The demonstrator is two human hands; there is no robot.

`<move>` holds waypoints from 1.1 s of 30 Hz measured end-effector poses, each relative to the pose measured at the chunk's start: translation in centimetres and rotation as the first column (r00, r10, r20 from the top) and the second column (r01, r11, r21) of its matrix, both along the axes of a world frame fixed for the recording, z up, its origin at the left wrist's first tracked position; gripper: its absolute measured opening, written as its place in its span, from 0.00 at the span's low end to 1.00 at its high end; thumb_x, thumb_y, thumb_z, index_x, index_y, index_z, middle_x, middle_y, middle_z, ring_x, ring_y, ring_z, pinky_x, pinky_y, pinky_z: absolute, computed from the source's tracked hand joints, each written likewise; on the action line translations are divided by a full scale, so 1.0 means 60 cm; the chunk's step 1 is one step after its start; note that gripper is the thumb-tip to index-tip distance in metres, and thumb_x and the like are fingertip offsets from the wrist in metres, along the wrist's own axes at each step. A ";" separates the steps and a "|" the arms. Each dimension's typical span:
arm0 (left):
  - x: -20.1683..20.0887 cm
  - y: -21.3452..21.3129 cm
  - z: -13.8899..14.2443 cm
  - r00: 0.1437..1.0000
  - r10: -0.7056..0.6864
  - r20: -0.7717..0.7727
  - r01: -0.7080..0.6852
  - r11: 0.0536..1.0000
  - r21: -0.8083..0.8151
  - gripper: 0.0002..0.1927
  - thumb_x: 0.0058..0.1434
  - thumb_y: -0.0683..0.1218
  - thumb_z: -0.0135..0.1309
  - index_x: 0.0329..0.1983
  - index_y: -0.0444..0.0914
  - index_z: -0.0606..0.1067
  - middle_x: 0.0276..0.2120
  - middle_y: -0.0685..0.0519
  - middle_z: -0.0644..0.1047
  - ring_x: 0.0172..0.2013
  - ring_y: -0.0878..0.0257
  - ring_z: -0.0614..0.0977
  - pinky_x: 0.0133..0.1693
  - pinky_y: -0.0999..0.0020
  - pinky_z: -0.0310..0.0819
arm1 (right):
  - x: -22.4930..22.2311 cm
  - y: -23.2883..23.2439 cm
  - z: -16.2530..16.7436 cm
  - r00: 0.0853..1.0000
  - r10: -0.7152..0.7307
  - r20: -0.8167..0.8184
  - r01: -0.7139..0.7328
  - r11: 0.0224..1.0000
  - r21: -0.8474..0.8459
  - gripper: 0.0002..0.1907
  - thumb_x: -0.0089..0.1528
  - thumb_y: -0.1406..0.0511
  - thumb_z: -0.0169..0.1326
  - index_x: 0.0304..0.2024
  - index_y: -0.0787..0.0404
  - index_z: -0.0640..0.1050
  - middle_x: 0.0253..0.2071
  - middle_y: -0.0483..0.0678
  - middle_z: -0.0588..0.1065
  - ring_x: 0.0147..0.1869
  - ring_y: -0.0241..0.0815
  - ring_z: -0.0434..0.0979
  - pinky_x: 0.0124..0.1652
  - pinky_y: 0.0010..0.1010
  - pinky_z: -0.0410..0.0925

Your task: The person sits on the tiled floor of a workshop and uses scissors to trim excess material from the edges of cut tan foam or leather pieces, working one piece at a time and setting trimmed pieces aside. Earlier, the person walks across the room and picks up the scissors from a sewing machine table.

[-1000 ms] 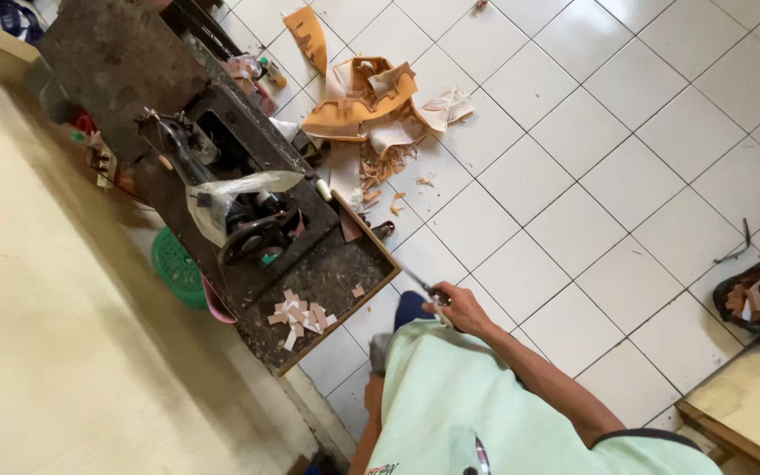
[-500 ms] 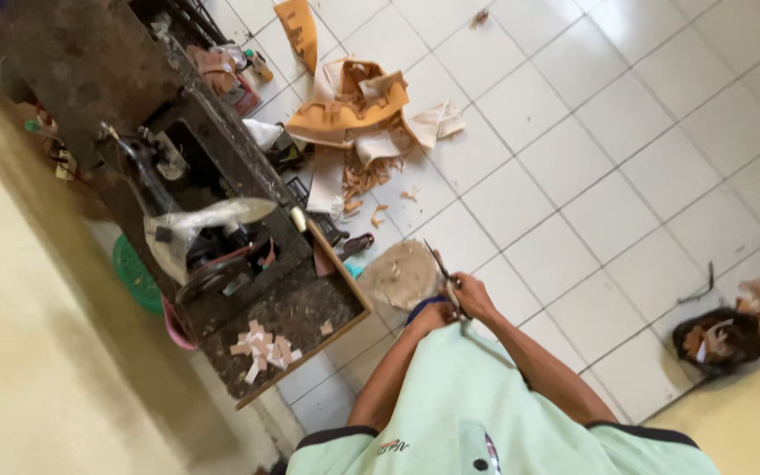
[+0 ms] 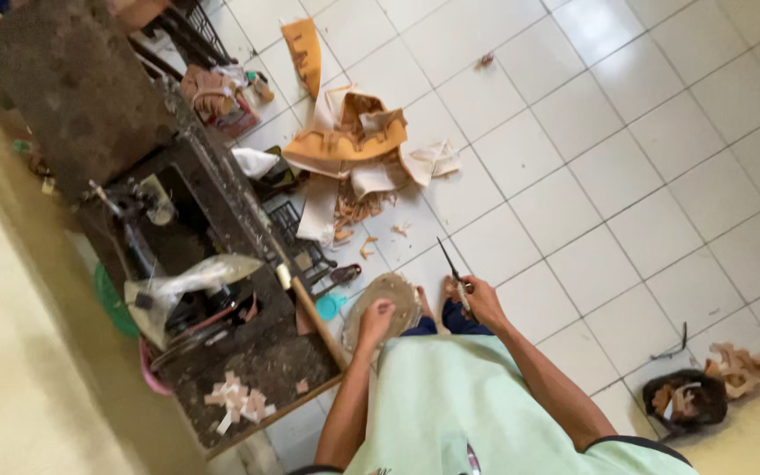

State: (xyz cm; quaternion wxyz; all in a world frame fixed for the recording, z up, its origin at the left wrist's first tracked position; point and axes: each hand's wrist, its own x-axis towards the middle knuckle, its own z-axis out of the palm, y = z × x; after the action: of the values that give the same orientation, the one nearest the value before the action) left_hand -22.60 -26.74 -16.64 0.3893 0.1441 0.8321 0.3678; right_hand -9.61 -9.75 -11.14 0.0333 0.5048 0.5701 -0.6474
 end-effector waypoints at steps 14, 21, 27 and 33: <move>0.047 0.195 0.035 0.987 0.116 0.110 -0.144 0.943 0.299 0.17 0.64 0.48 0.58 0.52 0.35 0.79 0.44 0.44 0.84 0.45 0.57 0.85 0.49 0.67 0.79 | 0.000 0.165 0.028 0.997 -0.041 -0.064 0.043 0.998 0.040 0.18 0.59 0.59 0.63 0.47 0.62 0.79 0.29 0.47 0.80 0.22 0.34 0.74 0.20 0.27 0.66; 0.046 0.277 0.055 0.987 -0.140 -0.082 0.159 0.939 0.304 0.15 0.65 0.47 0.56 0.51 0.35 0.78 0.44 0.45 0.84 0.46 0.58 0.86 0.50 0.66 0.79 | 0.052 0.198 0.058 0.988 -0.148 -0.053 0.147 0.989 -0.015 0.17 0.61 0.58 0.62 0.44 0.64 0.79 0.29 0.48 0.79 0.22 0.34 0.73 0.20 0.26 0.66; 0.047 0.310 0.083 0.974 -0.195 -0.113 0.217 0.946 0.240 0.14 0.65 0.48 0.55 0.50 0.37 0.78 0.43 0.46 0.84 0.45 0.56 0.87 0.49 0.64 0.79 | 0.079 0.225 0.076 0.988 -0.152 -0.003 0.152 0.988 0.003 0.15 0.60 0.58 0.62 0.42 0.62 0.80 0.29 0.49 0.80 0.22 0.35 0.75 0.19 0.28 0.67; 0.057 0.284 0.101 0.972 -0.196 -0.128 0.219 0.954 0.204 0.16 0.62 0.48 0.57 0.51 0.38 0.79 0.45 0.45 0.84 0.48 0.56 0.86 0.50 0.63 0.78 | 0.079 0.215 0.083 0.983 -0.174 -0.051 0.172 0.984 -0.040 0.14 0.61 0.58 0.61 0.42 0.63 0.81 0.29 0.50 0.81 0.21 0.36 0.75 0.19 0.27 0.66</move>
State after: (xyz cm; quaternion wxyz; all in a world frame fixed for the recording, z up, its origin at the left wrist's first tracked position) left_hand -19.15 -9.68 -10.55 0.3628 0.2917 0.7868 0.4052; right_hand -4.87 3.12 -6.17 -0.0297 0.5338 0.5134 -0.6713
